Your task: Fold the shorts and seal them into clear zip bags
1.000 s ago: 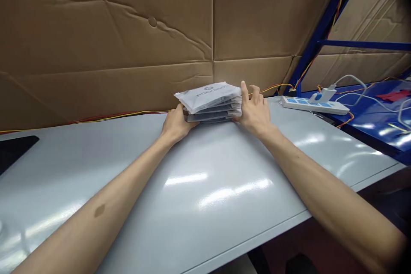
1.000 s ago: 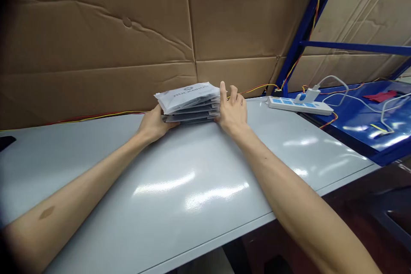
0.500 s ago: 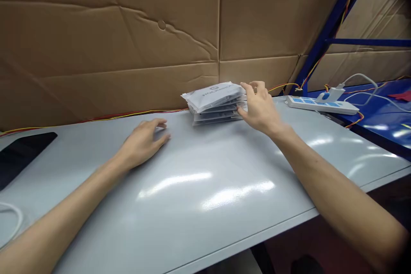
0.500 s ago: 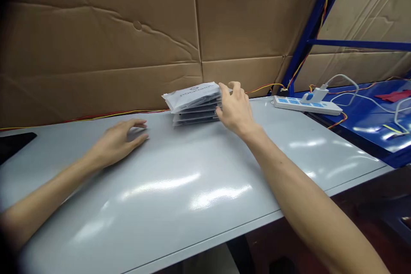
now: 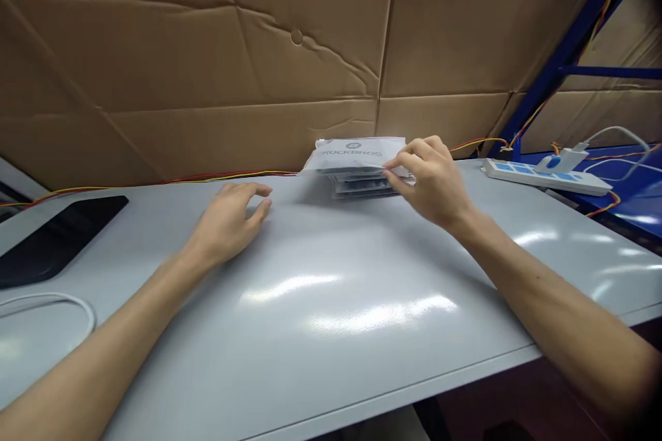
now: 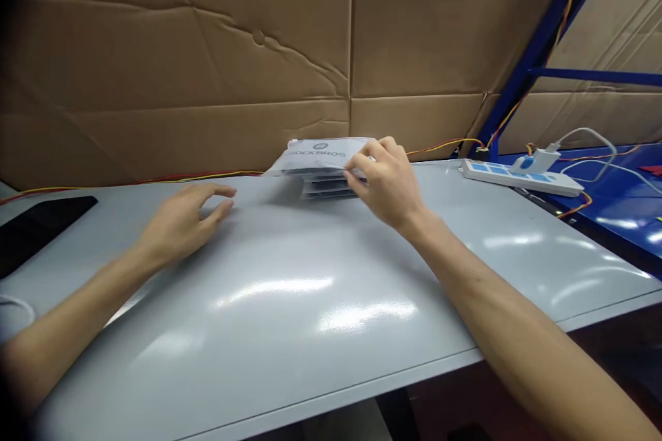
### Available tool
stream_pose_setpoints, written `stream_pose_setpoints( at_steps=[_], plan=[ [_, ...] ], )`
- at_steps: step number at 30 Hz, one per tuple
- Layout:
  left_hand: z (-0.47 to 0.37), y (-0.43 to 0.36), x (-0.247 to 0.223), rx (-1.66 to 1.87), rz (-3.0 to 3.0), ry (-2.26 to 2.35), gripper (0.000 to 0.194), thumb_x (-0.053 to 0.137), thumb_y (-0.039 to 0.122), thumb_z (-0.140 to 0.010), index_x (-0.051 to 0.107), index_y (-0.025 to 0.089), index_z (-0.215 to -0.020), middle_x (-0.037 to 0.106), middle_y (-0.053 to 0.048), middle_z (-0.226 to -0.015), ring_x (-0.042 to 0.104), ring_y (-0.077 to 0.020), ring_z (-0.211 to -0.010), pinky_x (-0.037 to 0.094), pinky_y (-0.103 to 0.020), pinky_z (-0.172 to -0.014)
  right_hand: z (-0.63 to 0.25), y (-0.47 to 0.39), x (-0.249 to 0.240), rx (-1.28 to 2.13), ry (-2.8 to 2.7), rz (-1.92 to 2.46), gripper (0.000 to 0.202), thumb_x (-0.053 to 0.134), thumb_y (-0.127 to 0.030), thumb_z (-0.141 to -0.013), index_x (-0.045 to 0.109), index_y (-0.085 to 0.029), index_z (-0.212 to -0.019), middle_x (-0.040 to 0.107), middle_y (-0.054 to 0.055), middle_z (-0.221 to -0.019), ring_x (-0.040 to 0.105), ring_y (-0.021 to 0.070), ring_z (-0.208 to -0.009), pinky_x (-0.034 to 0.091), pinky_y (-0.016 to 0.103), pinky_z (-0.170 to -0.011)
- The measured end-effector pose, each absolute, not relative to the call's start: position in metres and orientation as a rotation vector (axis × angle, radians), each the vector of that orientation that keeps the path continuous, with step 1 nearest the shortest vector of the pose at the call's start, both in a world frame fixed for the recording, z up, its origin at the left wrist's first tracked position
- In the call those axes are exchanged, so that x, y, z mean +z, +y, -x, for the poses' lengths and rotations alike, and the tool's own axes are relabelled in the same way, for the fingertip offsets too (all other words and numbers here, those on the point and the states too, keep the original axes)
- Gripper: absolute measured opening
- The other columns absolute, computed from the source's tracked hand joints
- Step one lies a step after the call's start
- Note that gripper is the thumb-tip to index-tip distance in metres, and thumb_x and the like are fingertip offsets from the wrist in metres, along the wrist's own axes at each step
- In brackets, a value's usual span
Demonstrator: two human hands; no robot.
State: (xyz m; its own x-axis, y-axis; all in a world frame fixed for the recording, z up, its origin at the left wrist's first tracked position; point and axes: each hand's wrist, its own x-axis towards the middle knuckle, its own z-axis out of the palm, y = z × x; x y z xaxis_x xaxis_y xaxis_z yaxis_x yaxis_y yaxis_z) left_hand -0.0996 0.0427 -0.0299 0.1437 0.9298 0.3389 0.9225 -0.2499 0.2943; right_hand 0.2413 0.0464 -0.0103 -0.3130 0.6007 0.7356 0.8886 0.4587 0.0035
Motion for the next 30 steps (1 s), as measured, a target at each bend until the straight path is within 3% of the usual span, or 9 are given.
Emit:
stream_pose_setpoints(
  at_steps=[3,7,13,22,26,28,30],
  plan=[
    [0.094,0.039,-0.026,0.789,-2.368,1.914,0.037,0.041,0.043,-0.096,0.064,0.024,-0.119,0.068,-0.007,-0.129,0.056,-0.0306,-0.126,0.051,-0.043,-0.097,-0.219,0.036,-0.017,-0.569,-2.128,0.994,0.017,0.058,-0.021,-0.097,0.068,-0.023,-0.084,0.073,0.008,-0.101,0.060,0.0252,-0.096,0.047,0.042,-0.087],
    [0.085,0.034,-0.024,0.849,-2.496,1.808,0.047,0.037,0.048,-0.100,0.061,0.023,-0.132,0.064,-0.009,-0.134,0.049,-0.0311,-0.133,0.043,-0.047,-0.109,-0.191,0.017,-0.026,-0.568,-2.338,0.843,0.020,0.052,-0.015,-0.099,0.068,-0.019,-0.086,0.074,0.008,-0.101,0.063,0.0190,-0.086,0.046,0.035,-0.079],
    [0.076,0.024,-0.026,0.368,-2.438,1.911,0.063,0.029,0.070,-0.098,0.066,0.034,-0.135,0.066,-0.011,-0.129,0.052,-0.0376,-0.127,0.047,-0.052,-0.101,-0.173,0.000,-0.031,-0.318,-2.637,0.634,0.029,0.053,-0.038,-0.103,0.071,-0.018,-0.093,0.075,0.008,-0.095,0.066,0.0187,-0.085,0.048,0.034,-0.077],
    [0.077,0.015,-0.019,0.290,-2.505,1.568,0.052,0.040,0.073,-0.095,0.071,0.036,-0.114,0.070,-0.002,-0.123,0.054,-0.0321,-0.125,0.047,-0.045,-0.100,-0.195,0.014,-0.024,-0.006,-2.394,0.983,0.021,0.058,-0.036,-0.100,0.070,-0.021,-0.108,0.073,0.007,-0.107,0.067,0.0222,-0.100,0.050,0.035,-0.085],
    [0.066,0.001,-0.014,0.235,-2.540,1.363,0.051,0.050,0.070,-0.091,0.066,0.032,-0.120,0.069,-0.004,-0.125,0.058,-0.0303,-0.120,0.051,-0.044,-0.095,-0.198,0.022,-0.029,0.005,-2.391,1.270,0.025,0.057,-0.039,-0.100,0.071,-0.020,-0.108,0.073,0.009,-0.111,0.063,0.0274,-0.106,0.048,0.041,-0.091],
    [0.059,-0.007,-0.012,0.208,-2.579,1.279,0.054,0.053,0.068,-0.091,0.064,0.030,-0.127,0.068,-0.005,-0.131,0.059,-0.0309,-0.122,0.048,-0.048,-0.104,-0.199,0.026,-0.032,-0.018,-2.430,1.355,0.029,0.056,-0.042,-0.100,0.073,-0.019,-0.106,0.072,0.011,-0.110,0.061,0.0302,-0.106,0.047,0.044,-0.092],
    [0.053,-0.013,-0.012,0.178,-2.633,1.221,0.060,0.054,0.066,-0.091,0.059,0.029,-0.138,0.062,-0.006,-0.142,0.056,-0.0332,-0.131,0.034,-0.056,-0.119,-0.200,0.029,-0.035,-0.038,-2.472,1.389,0.033,0.054,-0.044,-0.101,0.074,-0.018,-0.105,0.072,0.013,-0.109,0.060,0.0312,-0.106,0.046,0.045,-0.093]
  ],
)
